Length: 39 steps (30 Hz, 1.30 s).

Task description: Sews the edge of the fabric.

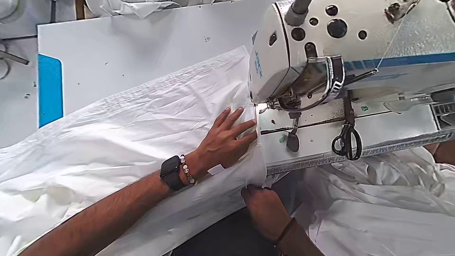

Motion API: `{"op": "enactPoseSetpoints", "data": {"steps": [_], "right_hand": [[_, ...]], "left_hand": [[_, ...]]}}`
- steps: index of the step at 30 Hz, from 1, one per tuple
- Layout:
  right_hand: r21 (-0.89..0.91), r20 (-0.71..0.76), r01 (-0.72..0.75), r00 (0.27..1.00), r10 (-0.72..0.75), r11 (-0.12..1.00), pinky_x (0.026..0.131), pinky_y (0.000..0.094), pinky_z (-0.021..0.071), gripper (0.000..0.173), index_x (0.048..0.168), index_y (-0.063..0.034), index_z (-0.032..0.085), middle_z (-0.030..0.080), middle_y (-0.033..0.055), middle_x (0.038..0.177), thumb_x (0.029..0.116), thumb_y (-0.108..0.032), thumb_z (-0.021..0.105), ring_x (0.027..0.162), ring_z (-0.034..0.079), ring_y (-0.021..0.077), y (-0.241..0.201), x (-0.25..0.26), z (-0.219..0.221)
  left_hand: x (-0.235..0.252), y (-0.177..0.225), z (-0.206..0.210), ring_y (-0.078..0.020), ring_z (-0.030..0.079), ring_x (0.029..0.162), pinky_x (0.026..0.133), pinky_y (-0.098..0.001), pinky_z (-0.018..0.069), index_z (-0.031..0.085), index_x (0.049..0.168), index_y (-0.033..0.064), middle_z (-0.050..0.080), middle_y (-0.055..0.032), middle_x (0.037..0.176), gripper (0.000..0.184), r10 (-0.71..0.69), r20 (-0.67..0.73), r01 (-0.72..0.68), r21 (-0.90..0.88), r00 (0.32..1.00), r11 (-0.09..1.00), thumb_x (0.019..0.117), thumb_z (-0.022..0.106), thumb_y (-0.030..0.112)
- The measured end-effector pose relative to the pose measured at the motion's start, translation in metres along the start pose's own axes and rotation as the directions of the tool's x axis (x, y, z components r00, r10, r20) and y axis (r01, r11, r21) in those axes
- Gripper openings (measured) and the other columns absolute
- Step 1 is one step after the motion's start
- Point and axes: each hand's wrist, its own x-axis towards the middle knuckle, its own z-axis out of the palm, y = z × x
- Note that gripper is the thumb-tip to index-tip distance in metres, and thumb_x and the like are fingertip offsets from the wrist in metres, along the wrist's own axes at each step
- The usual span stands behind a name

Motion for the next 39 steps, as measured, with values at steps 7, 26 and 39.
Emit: {"op": "enactPoseSetpoints", "data": {"steps": [7, 26, 39], "right_hand": [[0.367, -0.718, -0.188, 0.566, 0.406, 0.911, 0.065, 0.0296, 0.0595, 0.024, 0.112, -0.0113, 0.074, 0.073, 0.0004, 0.090, 0.1030, -0.026, 0.058, 0.075, 0.070, 0.0099, 0.019, 0.053, -0.079], [0.071, -0.817, -0.274, 0.536, 0.214, 0.959, 0.076, 0.0356, 0.0532, 0.022, 0.105, -0.0122, 0.080, 0.069, 0.0073, 0.099, 0.0956, -0.020, 0.062, 0.092, 0.064, 0.0230, 0.015, 0.051, -0.054], [0.139, -0.728, -0.370, 0.591, 0.348, 0.918, 0.057, 0.0349, 0.0514, 0.026, 0.104, -0.0125, 0.077, 0.067, 0.0036, 0.085, 0.0940, -0.028, 0.059, 0.071, 0.064, 0.0173, 0.026, -0.040, -0.031]], "left_hand": [[0.002, -0.004, -0.015, -0.0371, 0.040, 0.147, 0.122, -0.0603, 0.0274, 0.076, 0.121, 0.0287, 0.062, -0.0031, 0.145, 0.032, 0.061, 0.094, -0.055, -0.064, 0.994, 0.996, 0.1047, 0.049, 0.032], [0.015, -0.008, -0.006, -0.0267, 0.047, 0.144, 0.119, -0.0464, 0.0357, 0.067, 0.137, 0.0176, 0.059, -0.0007, 0.149, 0.039, 0.015, 0.036, -0.015, 0.005, 0.999, 1.000, 0.1054, 0.046, 0.027], [0.000, 0.002, -0.006, -0.0300, 0.042, 0.147, 0.122, -0.0532, 0.0304, 0.071, 0.133, 0.0274, 0.058, 0.0023, 0.149, 0.038, 0.040, 0.064, -0.039, -0.018, 0.997, 0.999, 0.1046, 0.046, 0.029]]}}
